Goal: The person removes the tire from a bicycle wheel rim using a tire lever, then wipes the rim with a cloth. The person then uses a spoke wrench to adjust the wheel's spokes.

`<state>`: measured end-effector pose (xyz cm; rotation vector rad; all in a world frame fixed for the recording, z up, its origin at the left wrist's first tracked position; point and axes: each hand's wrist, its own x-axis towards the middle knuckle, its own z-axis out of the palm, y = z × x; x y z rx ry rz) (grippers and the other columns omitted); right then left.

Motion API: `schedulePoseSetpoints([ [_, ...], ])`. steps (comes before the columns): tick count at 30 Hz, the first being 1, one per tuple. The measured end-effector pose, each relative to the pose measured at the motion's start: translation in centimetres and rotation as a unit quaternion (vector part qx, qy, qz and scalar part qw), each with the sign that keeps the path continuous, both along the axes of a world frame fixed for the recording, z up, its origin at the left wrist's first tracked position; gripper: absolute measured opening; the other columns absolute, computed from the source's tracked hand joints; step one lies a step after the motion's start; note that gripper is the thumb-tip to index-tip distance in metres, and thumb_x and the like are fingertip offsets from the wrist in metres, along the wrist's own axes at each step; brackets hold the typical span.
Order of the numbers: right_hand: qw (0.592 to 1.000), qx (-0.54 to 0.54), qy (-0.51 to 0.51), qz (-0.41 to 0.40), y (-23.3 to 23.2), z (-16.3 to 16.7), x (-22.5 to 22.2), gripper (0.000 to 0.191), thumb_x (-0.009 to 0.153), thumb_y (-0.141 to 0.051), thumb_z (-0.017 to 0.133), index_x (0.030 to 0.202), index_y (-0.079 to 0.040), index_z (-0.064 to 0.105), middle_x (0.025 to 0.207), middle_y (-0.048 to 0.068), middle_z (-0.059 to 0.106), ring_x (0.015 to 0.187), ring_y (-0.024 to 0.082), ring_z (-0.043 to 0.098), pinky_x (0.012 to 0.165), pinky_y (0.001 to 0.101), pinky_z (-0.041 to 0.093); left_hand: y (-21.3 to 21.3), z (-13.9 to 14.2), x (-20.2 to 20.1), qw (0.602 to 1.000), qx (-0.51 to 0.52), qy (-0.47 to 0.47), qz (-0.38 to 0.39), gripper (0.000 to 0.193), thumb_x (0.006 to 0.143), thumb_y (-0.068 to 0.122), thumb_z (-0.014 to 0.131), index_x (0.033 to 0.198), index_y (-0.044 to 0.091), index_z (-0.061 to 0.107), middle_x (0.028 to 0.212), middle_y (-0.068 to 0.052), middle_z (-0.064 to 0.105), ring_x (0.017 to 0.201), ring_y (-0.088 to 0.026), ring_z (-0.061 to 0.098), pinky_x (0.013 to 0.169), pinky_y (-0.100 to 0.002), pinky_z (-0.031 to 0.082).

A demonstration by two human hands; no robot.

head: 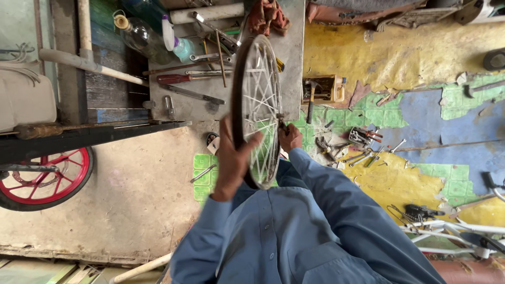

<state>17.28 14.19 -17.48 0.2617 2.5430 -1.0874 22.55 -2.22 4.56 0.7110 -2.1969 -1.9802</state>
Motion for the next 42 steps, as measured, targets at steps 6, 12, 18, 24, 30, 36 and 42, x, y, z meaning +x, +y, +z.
schedulePoseSetpoints([
  [6, 0.997, 0.009, 0.079, 0.014, -0.4, 1.0, 0.0, 0.032, 0.089, -0.031, 0.072, 0.085, -0.002, 0.060, 0.078, 0.024, 0.068, 0.075, 0.046, 0.067, 0.068, 0.0523, 0.053, -2.7, -2.2, -2.2, 0.999, 0.034, 0.000, 0.001, 0.035, 0.085, 0.012, 0.076, 0.117, 0.002, 0.066, 0.124, -0.017, 0.072, 0.112, -0.025, 0.072, 0.093, -0.039, 0.060],
  [12, 0.996, -0.001, 0.086, 0.019, -1.0, 2.0, -3.8, 0.029, 0.090, -0.032, 0.071, 0.093, -0.003, 0.064, 0.087, 0.024, 0.070, 0.081, 0.043, 0.070, 0.072, 0.0496, 0.057, -0.7, -3.6, -2.8, 0.987, 0.114, 0.081, 0.073, 0.023, 0.087, 0.000, 0.075, 0.108, 0.002, 0.065, 0.123, -0.017, 0.071, 0.114, -0.022, 0.071, 0.095, -0.037, 0.063],
  [18, 0.997, 0.043, 0.026, 0.054, -1.2, 1.3, -6.6, 0.028, 0.088, -0.029, 0.072, 0.093, -0.002, 0.066, 0.085, 0.025, 0.069, 0.078, 0.044, 0.067, 0.070, 0.0517, 0.054, -0.8, -2.1, -5.9, 1.000, 0.020, 0.015, 0.019, 0.028, 0.096, 0.013, 0.073, 0.112, 0.000, 0.055, 0.098, -0.016, 0.075, 0.086, -0.020, 0.077, 0.068, -0.033, 0.063],
  [24, 0.998, 0.029, 0.012, 0.049, -1.0, 0.9, -3.7, 0.024, 0.087, -0.028, 0.069, 0.083, -0.005, 0.065, 0.080, 0.021, 0.071, 0.072, 0.040, 0.070, 0.068, 0.0473, 0.055, -0.1, -0.2, -7.9, 0.997, -0.039, -0.059, -0.036, 0.038, 0.099, 0.024, 0.062, 0.122, 0.000, 0.042, 0.072, -0.020, 0.068, 0.056, -0.026, 0.071, 0.049, -0.036, 0.057],
  [30, 0.991, 0.048, 0.127, 0.006, -2.1, 0.1, -5.2, 0.027, 0.086, -0.026, 0.072, 0.082, -0.002, 0.062, 0.079, 0.024, 0.068, 0.074, 0.044, 0.066, 0.066, 0.0511, 0.052, -0.9, -1.5, -8.8, 0.985, -0.166, 0.038, -0.017, 0.041, 0.099, 0.021, 0.065, 0.125, -0.005, 0.047, 0.087, -0.023, 0.068, 0.070, -0.035, 0.072, 0.060, -0.043, 0.056],
  [36, 0.988, 0.002, 0.153, -0.008, -1.9, -0.6, -5.7, 0.030, 0.085, -0.031, 0.074, 0.083, -0.003, 0.063, 0.077, 0.021, 0.069, 0.072, 0.041, 0.067, 0.064, 0.0489, 0.053, -1.9, -3.1, -8.9, 0.985, -0.167, 0.043, 0.014, 0.038, 0.098, 0.018, 0.067, 0.122, -0.006, 0.050, 0.090, -0.024, 0.070, 0.073, -0.034, 0.072, 0.064, -0.043, 0.057],
  [42, 0.991, 0.030, 0.124, 0.027, -1.7, 0.0, -5.0, 0.028, 0.084, -0.027, 0.075, 0.079, -0.002, 0.063, 0.075, 0.021, 0.069, 0.066, 0.040, 0.066, 0.063, 0.0480, 0.054, -2.2, -2.8, -9.6, 0.986, -0.169, 0.007, 0.003, 0.036, 0.096, 0.017, 0.068, 0.120, -0.003, 0.051, 0.082, -0.020, 0.071, 0.067, -0.032, 0.075, 0.057, -0.042, 0.057],
])
